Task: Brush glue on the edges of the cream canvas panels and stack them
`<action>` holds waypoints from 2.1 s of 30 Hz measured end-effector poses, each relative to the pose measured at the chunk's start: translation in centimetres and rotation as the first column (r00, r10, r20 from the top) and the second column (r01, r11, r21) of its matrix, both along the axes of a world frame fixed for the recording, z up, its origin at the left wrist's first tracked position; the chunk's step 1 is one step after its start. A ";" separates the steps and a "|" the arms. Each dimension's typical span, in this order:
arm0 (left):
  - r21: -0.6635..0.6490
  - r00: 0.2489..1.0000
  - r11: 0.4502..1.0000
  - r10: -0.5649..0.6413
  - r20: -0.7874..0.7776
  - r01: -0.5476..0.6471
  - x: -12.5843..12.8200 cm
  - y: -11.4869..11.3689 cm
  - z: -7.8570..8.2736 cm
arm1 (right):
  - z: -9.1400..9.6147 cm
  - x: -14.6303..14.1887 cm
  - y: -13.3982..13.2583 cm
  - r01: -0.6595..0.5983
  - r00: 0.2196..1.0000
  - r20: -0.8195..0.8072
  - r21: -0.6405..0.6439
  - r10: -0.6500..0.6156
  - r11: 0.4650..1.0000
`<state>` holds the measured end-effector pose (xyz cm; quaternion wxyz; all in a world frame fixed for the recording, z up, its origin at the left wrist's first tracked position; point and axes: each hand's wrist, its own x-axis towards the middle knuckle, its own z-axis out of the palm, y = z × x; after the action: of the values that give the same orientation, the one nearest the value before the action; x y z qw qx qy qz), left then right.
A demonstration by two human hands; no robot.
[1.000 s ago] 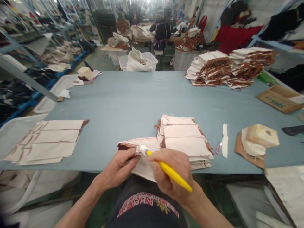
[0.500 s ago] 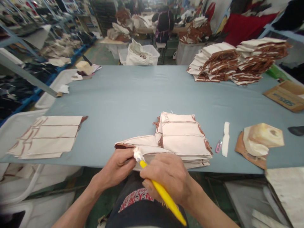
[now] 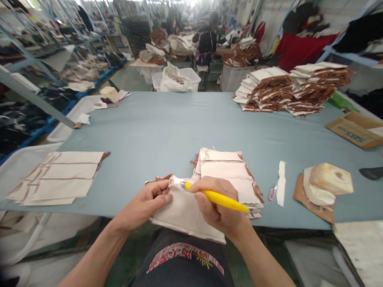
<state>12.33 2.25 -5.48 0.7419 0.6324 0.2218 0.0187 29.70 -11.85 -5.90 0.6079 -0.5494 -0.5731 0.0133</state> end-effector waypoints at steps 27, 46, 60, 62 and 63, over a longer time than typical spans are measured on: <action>-0.439 0.985 0.889 0.167 0.038 -0.134 0.4 2.3 0.7 | -0.4 -1.1 4.5 0.368 0.912 0.237 -0.112 -0.335 0.923; 0.367 0.994 0.930 -0.044 0.100 0.005 -3.5 4.2 -0.9 | -2.3 0.1 8.1 0.452 0.890 0.166 -0.205 -0.425 0.868; 0.749 0.918 0.647 -0.195 0.346 -0.144 -3.1 1.4 -3.6 | 3.0 -4.4 1.9 -0.069 0.949 0.293 -0.168 0.116 0.983; 0.793 0.901 0.587 -0.240 0.361 -0.162 -3.0 1.4 -3.7 | 3.4 -4.2 1.4 -0.141 0.915 0.348 -0.195 0.203 0.971; 0.819 0.894 0.547 -0.261 0.365 -0.174 -3.0 1.4 -3.8 | 3.7 -4.1 1.0 -0.163 0.895 0.373 -0.234 0.244 0.958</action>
<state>9.34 3.60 -9.28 0.3806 0.8911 -0.0068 0.2472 25.62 -10.85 -2.19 0.4164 -0.5345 -0.7352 0.0216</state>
